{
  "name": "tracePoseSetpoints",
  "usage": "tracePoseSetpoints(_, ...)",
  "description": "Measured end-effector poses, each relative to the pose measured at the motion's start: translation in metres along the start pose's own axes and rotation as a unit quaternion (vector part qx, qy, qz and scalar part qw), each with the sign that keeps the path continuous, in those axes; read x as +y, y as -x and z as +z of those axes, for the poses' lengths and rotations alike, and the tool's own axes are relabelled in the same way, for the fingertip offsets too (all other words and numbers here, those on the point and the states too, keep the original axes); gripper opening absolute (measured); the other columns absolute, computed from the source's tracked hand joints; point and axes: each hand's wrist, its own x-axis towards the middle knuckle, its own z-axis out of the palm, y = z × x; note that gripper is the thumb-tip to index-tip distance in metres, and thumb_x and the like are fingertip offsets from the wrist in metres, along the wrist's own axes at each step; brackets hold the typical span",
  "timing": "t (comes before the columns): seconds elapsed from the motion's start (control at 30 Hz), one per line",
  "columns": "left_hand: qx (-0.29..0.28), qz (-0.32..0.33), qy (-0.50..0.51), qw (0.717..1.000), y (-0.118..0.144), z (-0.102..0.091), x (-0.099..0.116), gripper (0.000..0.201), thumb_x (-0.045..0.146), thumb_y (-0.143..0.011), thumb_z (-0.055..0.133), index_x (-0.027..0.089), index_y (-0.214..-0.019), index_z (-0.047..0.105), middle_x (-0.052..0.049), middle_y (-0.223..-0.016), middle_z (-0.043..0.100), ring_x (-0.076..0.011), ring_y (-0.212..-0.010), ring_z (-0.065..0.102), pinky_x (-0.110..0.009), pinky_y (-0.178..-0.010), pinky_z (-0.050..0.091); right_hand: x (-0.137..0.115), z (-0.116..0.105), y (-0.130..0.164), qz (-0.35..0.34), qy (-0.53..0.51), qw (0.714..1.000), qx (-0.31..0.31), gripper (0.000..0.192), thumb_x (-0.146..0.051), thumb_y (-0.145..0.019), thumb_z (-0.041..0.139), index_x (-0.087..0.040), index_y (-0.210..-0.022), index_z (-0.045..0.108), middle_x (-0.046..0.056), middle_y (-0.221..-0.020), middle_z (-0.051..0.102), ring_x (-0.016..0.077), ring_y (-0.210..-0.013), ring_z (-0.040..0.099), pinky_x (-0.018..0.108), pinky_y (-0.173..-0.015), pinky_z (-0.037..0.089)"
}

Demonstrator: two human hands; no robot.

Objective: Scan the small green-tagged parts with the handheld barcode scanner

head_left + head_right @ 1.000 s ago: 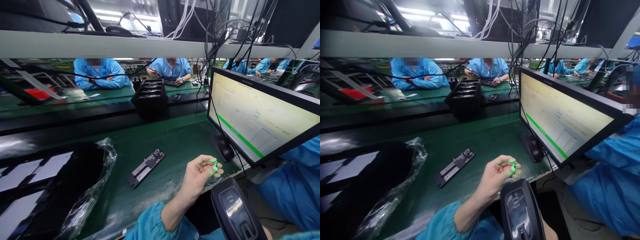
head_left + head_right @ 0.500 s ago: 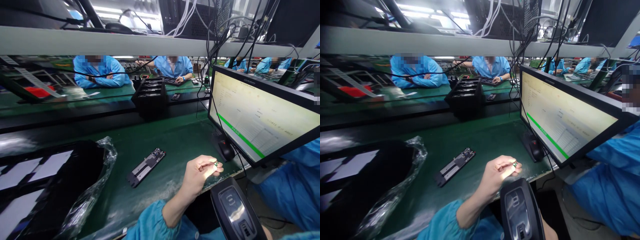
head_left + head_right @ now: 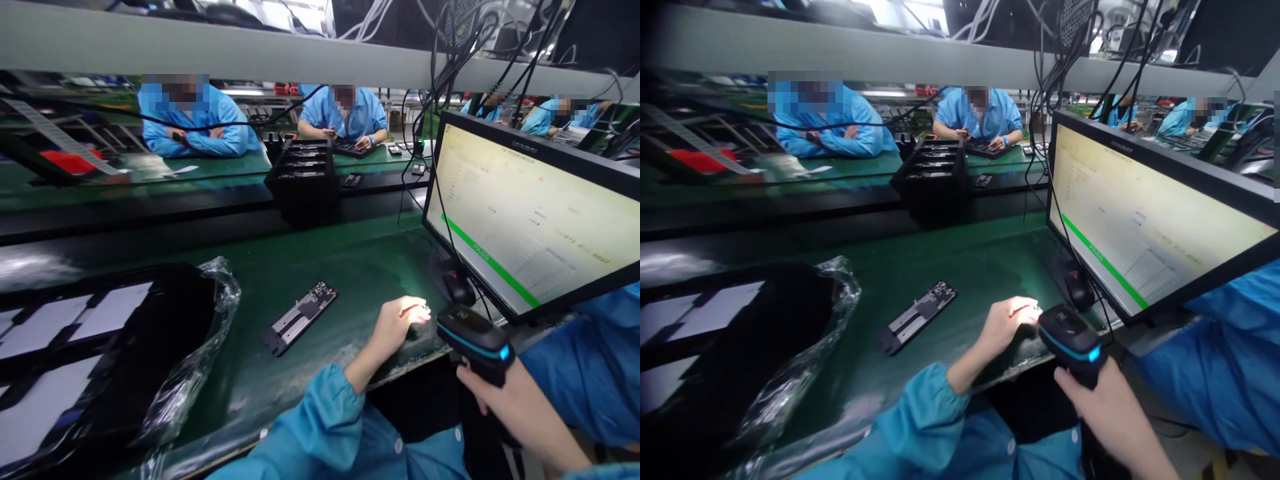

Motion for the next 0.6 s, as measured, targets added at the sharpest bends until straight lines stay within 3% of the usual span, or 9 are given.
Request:
tracePoseSetpoints(0.1,0.011,-0.016,-0.056,0.998,-0.016,-0.015,-0.031,0.018,0.019,-0.080,0.061,0.012,-0.097,0.064,-0.008,-0.079,0.075,-0.0198,-0.068,0.072,-0.030,-0.065,0.060,-0.026,-0.020,-0.025,-0.028,-0.084,0.994,-0.060,0.031,-0.052,-0.080,0.062,-0.022,-0.075,0.055,-0.005,-0.048,0.052,0.0161,-0.046,0.053,0.032,-0.054,0.049)
tracePoseSetpoints(0.17,0.009,-0.012,-0.080,0.997,-0.023,-0.022,-0.047,0.019,0.016,-0.080,0.060,0.013,-0.099,0.060,-0.006,-0.074,0.074,-0.0185,-0.065,0.072,-0.029,-0.063,0.059,-0.044,-0.029,-0.039,-0.032,-0.095,0.987,-0.127,0.036,-0.051,-0.083,0.060,-0.020,-0.068,0.053,-0.004,-0.048,0.054,0.0134,-0.045,0.053,0.028,-0.052,0.048)
tracePoseSetpoints(0.23,0.005,-0.010,-0.083,0.997,-0.026,-0.027,-0.057,0.016,0.016,-0.080,0.060,0.015,-0.096,0.056,-0.005,-0.071,0.072,-0.0181,-0.064,0.072,-0.029,-0.061,0.059,-0.059,-0.032,-0.051,-0.019,-0.081,0.984,-0.157,0.040,-0.050,-0.083,0.061,-0.018,-0.061,0.051,-0.003,-0.046,0.053,0.0125,-0.044,0.053,0.026,-0.051,0.048)
tracePoseSetpoints(0.4,0.004,-0.020,-0.065,0.998,-0.029,-0.031,-0.065,0.010,0.017,-0.081,0.060,0.017,-0.082,0.050,-0.002,-0.067,0.070,-0.0175,-0.061,0.071,-0.026,-0.056,0.058,-0.074,-0.027,-0.076,0.059,-0.078,0.978,-0.186,0.036,-0.045,-0.078,0.070,-0.017,-0.063,0.051,-0.004,-0.049,0.052,0.0115,-0.043,0.051,0.026,-0.045,0.049)
tracePoseSetpoints(0.6,-0.007,-0.021,-0.035,0.999,-0.032,-0.033,-0.069,0.013,0.014,-0.079,0.060,0.018,-0.084,0.049,0.001,-0.066,0.068,-0.0160,-0.063,0.071,-0.027,-0.059,0.058,-0.070,-0.018,-0.099,0.082,-0.068,0.975,-0.193,0.035,-0.043,-0.076,0.073,-0.018,-0.067,0.051,-0.003,-0.054,0.054,0.0113,-0.044,0.051,0.026,-0.043,0.050)
